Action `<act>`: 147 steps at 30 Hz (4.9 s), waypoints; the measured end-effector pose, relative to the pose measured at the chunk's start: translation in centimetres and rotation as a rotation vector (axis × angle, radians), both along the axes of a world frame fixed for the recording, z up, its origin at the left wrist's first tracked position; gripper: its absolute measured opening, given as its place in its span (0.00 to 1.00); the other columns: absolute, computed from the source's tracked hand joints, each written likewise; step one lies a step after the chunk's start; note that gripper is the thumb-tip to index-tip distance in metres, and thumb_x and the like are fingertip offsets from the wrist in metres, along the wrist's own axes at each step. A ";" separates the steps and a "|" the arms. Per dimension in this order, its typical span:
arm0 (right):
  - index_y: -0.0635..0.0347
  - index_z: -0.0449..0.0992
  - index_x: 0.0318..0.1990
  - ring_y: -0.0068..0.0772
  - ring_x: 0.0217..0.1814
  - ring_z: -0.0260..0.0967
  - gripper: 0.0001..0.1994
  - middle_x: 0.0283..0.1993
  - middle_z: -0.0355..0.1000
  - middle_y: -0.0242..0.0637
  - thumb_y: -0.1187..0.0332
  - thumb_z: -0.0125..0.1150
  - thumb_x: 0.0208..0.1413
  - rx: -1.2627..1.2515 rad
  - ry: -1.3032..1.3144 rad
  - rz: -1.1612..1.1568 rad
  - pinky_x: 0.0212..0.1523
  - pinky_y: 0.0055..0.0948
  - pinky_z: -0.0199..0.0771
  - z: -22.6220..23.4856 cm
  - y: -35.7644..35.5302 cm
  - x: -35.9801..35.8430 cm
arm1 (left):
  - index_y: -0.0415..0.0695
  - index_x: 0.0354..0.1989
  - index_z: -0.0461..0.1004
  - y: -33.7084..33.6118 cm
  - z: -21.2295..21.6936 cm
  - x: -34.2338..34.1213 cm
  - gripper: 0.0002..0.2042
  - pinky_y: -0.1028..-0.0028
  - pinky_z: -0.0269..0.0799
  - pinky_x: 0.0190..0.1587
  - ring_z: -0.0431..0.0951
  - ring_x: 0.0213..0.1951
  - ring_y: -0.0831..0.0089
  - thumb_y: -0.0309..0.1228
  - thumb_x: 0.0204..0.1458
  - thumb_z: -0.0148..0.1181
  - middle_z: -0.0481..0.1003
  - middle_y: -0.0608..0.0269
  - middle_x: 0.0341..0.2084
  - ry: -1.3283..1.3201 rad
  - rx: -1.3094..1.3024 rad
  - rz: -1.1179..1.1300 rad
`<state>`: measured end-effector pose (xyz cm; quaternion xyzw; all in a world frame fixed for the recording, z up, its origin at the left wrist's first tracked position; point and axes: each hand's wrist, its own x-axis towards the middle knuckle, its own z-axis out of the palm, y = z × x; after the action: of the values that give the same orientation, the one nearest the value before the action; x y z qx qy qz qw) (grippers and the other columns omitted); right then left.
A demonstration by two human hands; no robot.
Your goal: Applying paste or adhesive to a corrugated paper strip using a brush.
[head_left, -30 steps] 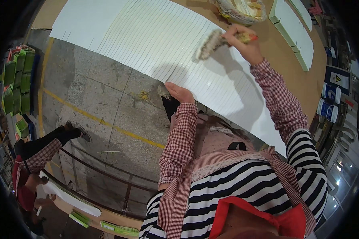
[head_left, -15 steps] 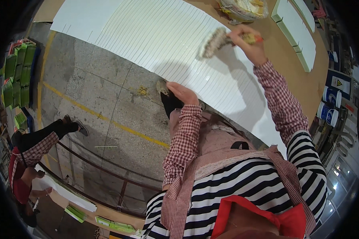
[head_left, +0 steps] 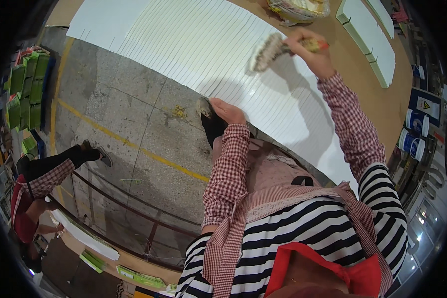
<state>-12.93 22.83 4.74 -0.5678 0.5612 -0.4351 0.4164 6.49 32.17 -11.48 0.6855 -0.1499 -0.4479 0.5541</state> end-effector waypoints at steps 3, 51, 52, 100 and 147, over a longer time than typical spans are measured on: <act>0.62 0.72 0.26 0.14 0.26 0.66 0.08 0.24 0.70 0.25 0.70 0.63 0.53 0.004 -0.011 0.000 0.27 0.17 0.67 -1.9 -1.3 -0.1 | 0.26 0.65 0.47 -0.3 0.1 -0.5 0.33 0.66 0.47 0.68 0.50 0.68 0.52 0.48 0.65 0.29 0.47 0.37 0.66 -0.008 -0.014 -0.023; 0.64 0.70 0.26 0.24 0.25 0.66 0.07 0.24 0.67 0.35 0.76 0.64 0.44 -0.365 0.490 0.391 0.27 0.23 0.67 -2.6 6.3 5.8 | 0.30 0.65 0.51 -0.7 -1.4 2.0 0.35 0.64 0.48 0.67 0.53 0.67 0.52 0.53 0.64 0.26 0.53 0.40 0.64 0.013 -0.043 -0.008; 0.64 0.70 0.25 0.24 0.24 0.66 0.07 0.23 0.67 0.35 0.77 0.64 0.44 -0.340 0.487 0.412 0.26 0.23 0.66 -2.3 7.3 5.2 | 0.31 0.66 0.49 -0.7 -1.5 2.1 0.36 0.64 0.48 0.67 0.53 0.67 0.52 0.54 0.64 0.26 0.53 0.40 0.64 0.018 -0.047 -0.010; 0.64 0.72 0.27 0.22 0.31 0.67 0.04 0.31 0.71 0.33 0.77 0.60 0.50 0.094 0.338 0.140 0.37 0.23 0.70 1.3 12.5 -1.6 | 0.27 0.56 0.60 6.9 -5.3 -2.8 0.22 0.66 0.58 0.60 0.64 0.60 0.59 0.37 0.67 0.35 0.65 0.40 0.56 -0.029 -0.033 -0.092; 0.66 0.77 0.30 0.17 0.35 0.71 0.04 0.32 0.76 0.33 0.73 0.62 0.52 0.185 0.106 0.014 0.36 0.19 0.71 2.7 14.8 -6.2 | 0.27 0.65 0.48 8.0 1.8 -5.0 0.36 0.63 0.48 0.68 0.52 0.66 0.49 0.53 0.64 0.25 0.50 0.35 0.64 -0.017 0.110 -0.058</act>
<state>-19.15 37.68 7.46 -0.5530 0.6161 -0.3481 0.4398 1.45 40.13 -9.70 0.7141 -0.1495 -0.4656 0.5010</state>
